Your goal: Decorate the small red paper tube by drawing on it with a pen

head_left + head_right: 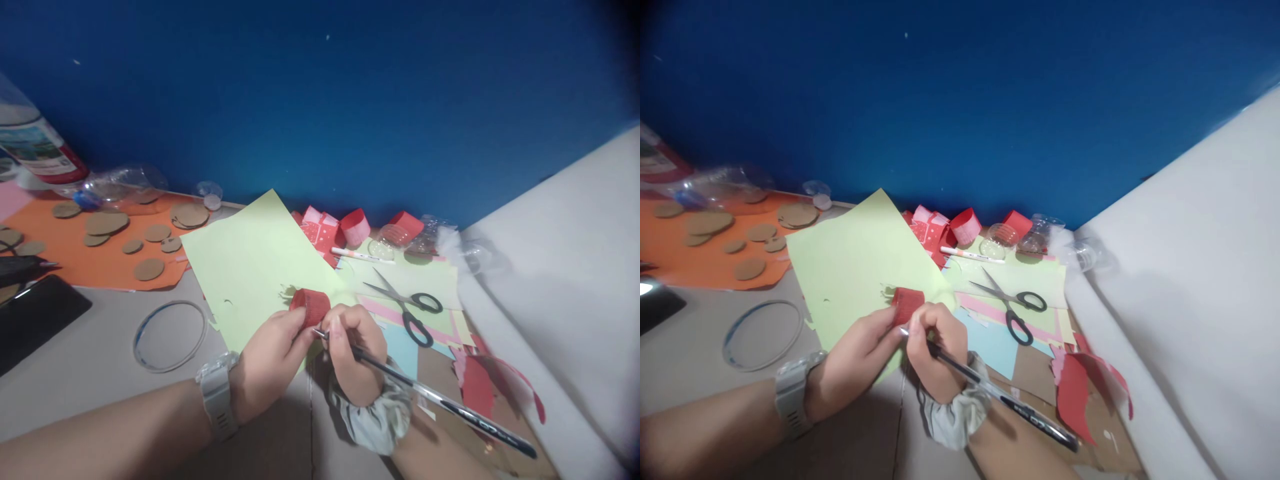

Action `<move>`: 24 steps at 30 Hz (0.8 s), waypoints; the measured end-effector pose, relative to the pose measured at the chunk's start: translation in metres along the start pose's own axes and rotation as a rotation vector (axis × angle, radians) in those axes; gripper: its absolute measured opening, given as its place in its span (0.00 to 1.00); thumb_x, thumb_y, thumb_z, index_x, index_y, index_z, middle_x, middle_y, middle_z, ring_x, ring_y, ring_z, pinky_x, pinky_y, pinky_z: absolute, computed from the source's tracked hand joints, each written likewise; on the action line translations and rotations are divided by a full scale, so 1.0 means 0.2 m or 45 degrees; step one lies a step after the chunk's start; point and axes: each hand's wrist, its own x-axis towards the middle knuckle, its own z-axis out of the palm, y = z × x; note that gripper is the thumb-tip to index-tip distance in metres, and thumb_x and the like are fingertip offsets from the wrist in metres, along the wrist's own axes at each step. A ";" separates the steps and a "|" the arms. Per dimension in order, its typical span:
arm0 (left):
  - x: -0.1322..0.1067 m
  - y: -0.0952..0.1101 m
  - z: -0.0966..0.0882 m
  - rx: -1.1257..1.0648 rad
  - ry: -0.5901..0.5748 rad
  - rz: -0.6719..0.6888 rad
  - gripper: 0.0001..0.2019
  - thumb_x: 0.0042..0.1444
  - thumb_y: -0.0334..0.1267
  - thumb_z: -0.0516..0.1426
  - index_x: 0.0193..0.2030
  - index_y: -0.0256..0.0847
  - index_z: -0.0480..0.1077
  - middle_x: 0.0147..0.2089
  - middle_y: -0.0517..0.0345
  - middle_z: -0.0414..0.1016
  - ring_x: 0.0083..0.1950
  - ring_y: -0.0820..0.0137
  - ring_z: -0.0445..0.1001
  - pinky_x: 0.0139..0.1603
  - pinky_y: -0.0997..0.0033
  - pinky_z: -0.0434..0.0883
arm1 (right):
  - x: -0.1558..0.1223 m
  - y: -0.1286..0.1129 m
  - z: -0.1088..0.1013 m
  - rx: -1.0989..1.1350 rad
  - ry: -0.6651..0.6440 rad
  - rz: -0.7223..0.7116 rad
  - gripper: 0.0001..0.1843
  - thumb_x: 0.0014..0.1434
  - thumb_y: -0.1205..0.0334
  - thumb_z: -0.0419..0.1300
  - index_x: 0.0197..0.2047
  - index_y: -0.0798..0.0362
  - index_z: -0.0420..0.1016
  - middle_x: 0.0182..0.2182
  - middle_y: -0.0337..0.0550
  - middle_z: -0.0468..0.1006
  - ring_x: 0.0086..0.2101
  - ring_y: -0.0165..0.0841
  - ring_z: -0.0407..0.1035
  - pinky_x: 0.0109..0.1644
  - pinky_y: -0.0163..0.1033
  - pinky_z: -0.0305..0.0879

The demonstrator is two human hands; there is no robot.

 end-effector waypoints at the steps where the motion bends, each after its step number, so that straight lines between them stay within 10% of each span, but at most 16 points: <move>1: 0.00 0.00 0.00 -0.010 -0.004 -0.005 0.10 0.64 0.38 0.45 0.35 0.40 0.64 0.35 0.53 0.74 0.38 0.63 0.72 0.42 0.63 0.69 | 0.01 0.00 0.00 -0.020 0.007 0.019 0.11 0.63 0.66 0.54 0.28 0.50 0.62 0.25 0.35 0.68 0.24 0.29 0.61 0.30 0.36 0.58; 24: 0.01 -0.01 0.01 -0.015 -0.042 0.030 0.07 0.63 0.35 0.47 0.41 0.40 0.65 0.40 0.49 0.75 0.44 0.59 0.74 0.47 0.61 0.69 | 0.04 0.04 0.01 0.112 0.003 0.258 0.13 0.65 0.61 0.56 0.28 0.50 0.60 0.24 0.32 0.64 0.21 0.25 0.54 0.25 0.33 0.53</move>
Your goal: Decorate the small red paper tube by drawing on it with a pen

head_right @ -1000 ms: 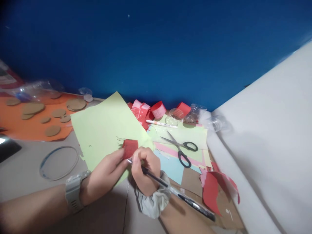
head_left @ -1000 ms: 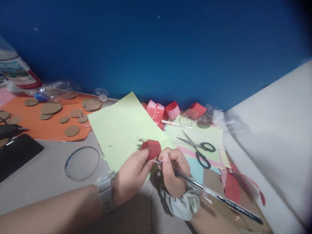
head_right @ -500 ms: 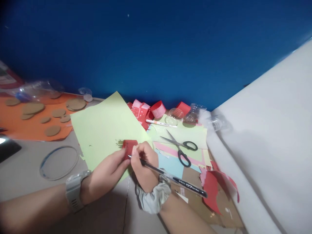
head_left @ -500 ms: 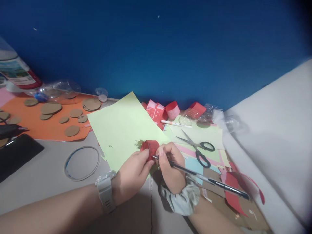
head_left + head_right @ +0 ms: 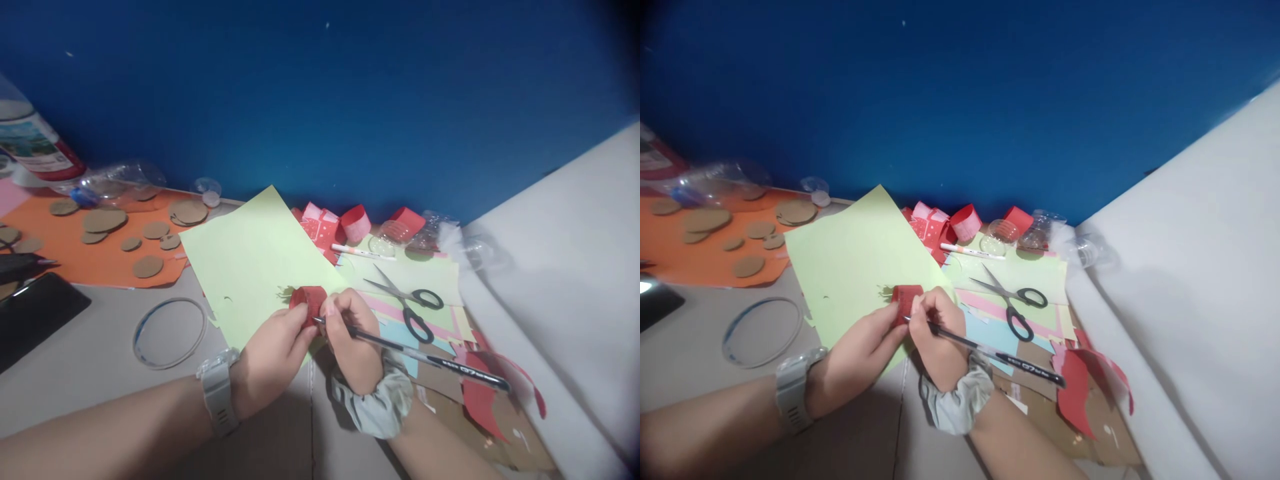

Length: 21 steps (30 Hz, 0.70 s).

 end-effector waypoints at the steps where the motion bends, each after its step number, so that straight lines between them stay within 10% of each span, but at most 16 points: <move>1: 0.00 0.00 0.00 -0.003 0.001 0.005 0.08 0.63 0.35 0.46 0.41 0.39 0.65 0.40 0.49 0.75 0.44 0.59 0.74 0.47 0.60 0.69 | 0.00 0.00 0.00 0.003 -0.003 0.005 0.13 0.65 0.61 0.56 0.28 0.50 0.60 0.24 0.32 0.64 0.21 0.25 0.54 0.25 0.33 0.53; 21: 0.00 0.00 0.00 -0.013 -0.006 -0.015 0.08 0.62 0.35 0.45 0.42 0.38 0.64 0.39 0.47 0.74 0.43 0.57 0.74 0.47 0.57 0.69 | 0.01 -0.01 -0.01 -0.062 -0.067 -0.093 0.13 0.65 0.64 0.54 0.28 0.50 0.60 0.25 0.34 0.65 0.26 0.27 0.58 0.30 0.34 0.57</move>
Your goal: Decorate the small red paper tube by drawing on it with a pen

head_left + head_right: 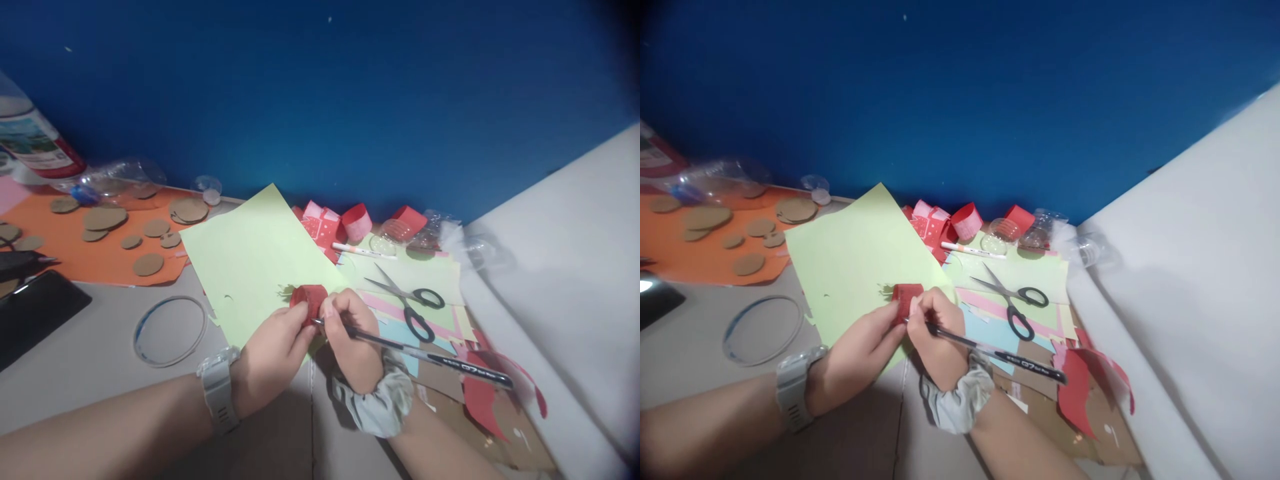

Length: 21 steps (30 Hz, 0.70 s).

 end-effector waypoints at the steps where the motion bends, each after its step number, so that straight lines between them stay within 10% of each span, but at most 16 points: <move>1: 0.00 0.00 0.00 0.001 0.001 0.001 0.08 0.62 0.35 0.45 0.42 0.38 0.64 0.39 0.47 0.74 0.43 0.57 0.74 0.47 0.57 0.69 | 0.00 0.00 0.00 0.008 0.004 0.008 0.12 0.65 0.64 0.54 0.28 0.50 0.60 0.25 0.33 0.65 0.26 0.27 0.58 0.30 0.34 0.57; 21: 0.00 0.00 0.00 -0.028 0.004 0.005 0.07 0.62 0.35 0.46 0.38 0.41 0.63 0.38 0.50 0.74 0.45 0.59 0.74 0.49 0.60 0.69 | 0.00 0.00 0.00 -0.032 -0.020 -0.008 0.13 0.66 0.61 0.53 0.29 0.50 0.59 0.26 0.33 0.65 0.26 0.28 0.58 0.31 0.34 0.57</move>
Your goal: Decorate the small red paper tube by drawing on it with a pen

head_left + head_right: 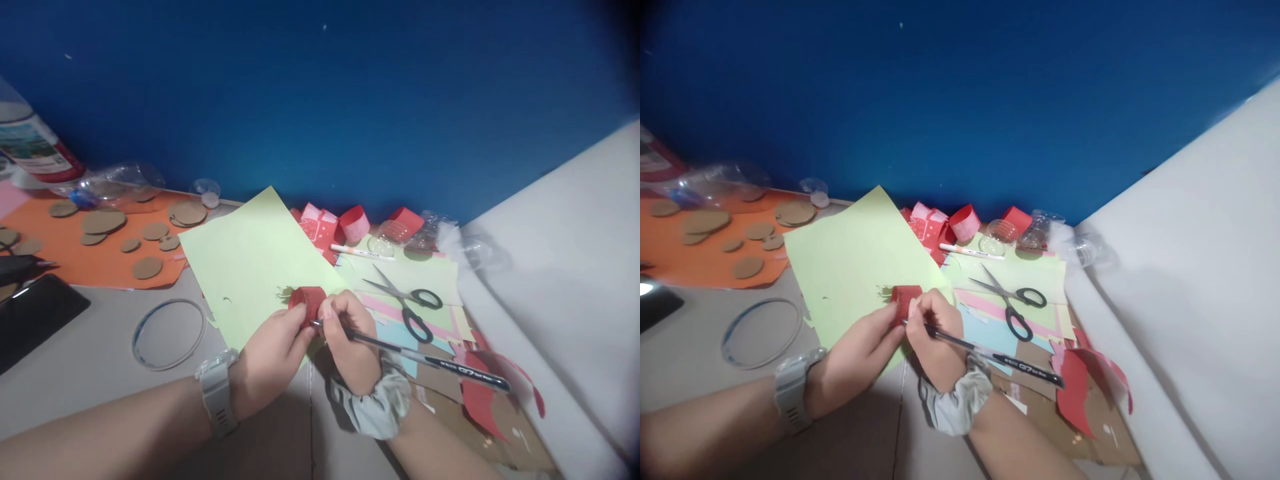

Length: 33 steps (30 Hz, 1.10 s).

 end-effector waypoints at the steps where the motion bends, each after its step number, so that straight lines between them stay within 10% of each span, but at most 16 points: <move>1: 0.00 0.00 0.00 0.001 -0.002 0.001 0.07 0.62 0.35 0.46 0.38 0.41 0.63 0.37 0.50 0.74 0.45 0.59 0.74 0.48 0.60 0.69 | 0.00 0.00 0.00 0.000 0.014 0.002 0.13 0.67 0.61 0.53 0.29 0.50 0.59 0.26 0.33 0.65 0.26 0.28 0.58 0.31 0.34 0.57; 33: 0.00 0.00 0.00 0.026 0.022 0.011 0.07 0.62 0.33 0.46 0.39 0.40 0.64 0.38 0.50 0.74 0.44 0.59 0.74 0.48 0.59 0.70 | 0.00 -0.01 0.00 -0.090 0.014 -0.036 0.13 0.66 0.62 0.52 0.29 0.50 0.59 0.25 0.34 0.64 0.26 0.28 0.58 0.31 0.35 0.57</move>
